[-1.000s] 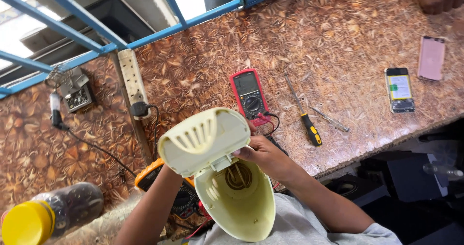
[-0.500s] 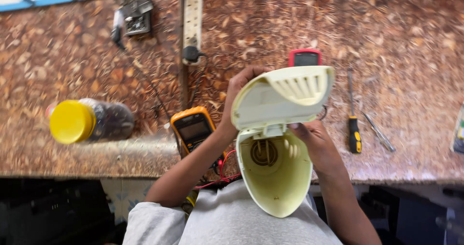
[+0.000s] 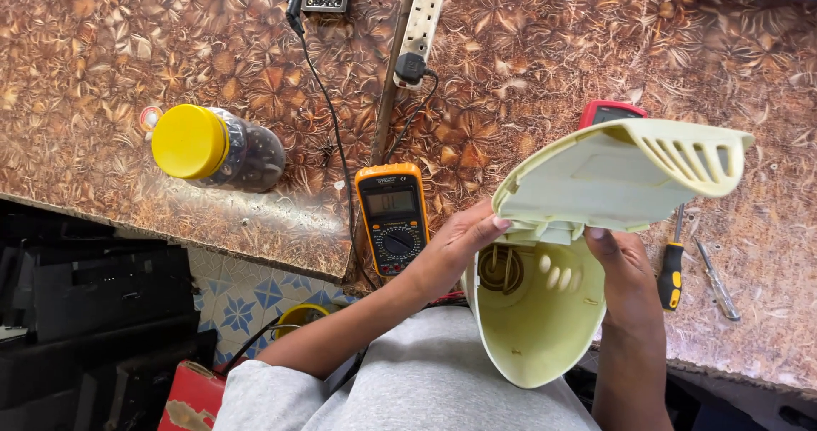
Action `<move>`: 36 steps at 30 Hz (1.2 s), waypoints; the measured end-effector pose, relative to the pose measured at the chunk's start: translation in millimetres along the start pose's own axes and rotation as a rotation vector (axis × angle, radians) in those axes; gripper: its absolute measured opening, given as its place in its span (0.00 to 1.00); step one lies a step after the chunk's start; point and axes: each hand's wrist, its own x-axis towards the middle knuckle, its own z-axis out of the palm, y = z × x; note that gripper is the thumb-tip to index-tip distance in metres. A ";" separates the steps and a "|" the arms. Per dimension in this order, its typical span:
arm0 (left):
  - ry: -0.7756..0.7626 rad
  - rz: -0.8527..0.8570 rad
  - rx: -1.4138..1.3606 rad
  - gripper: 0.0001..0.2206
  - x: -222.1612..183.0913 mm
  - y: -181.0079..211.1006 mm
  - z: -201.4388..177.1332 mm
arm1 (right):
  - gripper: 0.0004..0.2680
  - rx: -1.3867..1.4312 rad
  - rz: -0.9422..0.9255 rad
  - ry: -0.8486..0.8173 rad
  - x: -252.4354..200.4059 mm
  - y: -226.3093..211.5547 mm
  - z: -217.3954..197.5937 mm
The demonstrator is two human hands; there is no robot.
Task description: The person is repairing an electric kettle, specifically working on the lid and hinge mechanism using a screwdriver.
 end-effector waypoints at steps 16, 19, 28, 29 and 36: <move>-0.096 -0.004 -0.006 0.23 0.2 -8.0 -17.6 | 0.25 -0.135 0.125 0.082 -19.8 -114.6 93.6; -0.095 0.029 -0.021 0.24 -1.2 -4.0 -14.2 | 0.25 -0.083 0.152 0.124 -20.6 -121.2 102.4; -0.135 -0.060 -0.022 0.23 6.1 4.2 -9.4 | 0.17 -0.335 0.094 0.130 -38.2 -149.7 109.0; -0.144 -0.067 0.029 0.26 7.4 12.9 -8.7 | 0.14 -0.319 0.050 0.053 -36.3 -156.6 113.3; -0.167 -0.245 -0.069 0.25 15.7 24.3 -9.3 | 0.16 -0.537 -0.016 0.066 -25.1 -165.0 127.9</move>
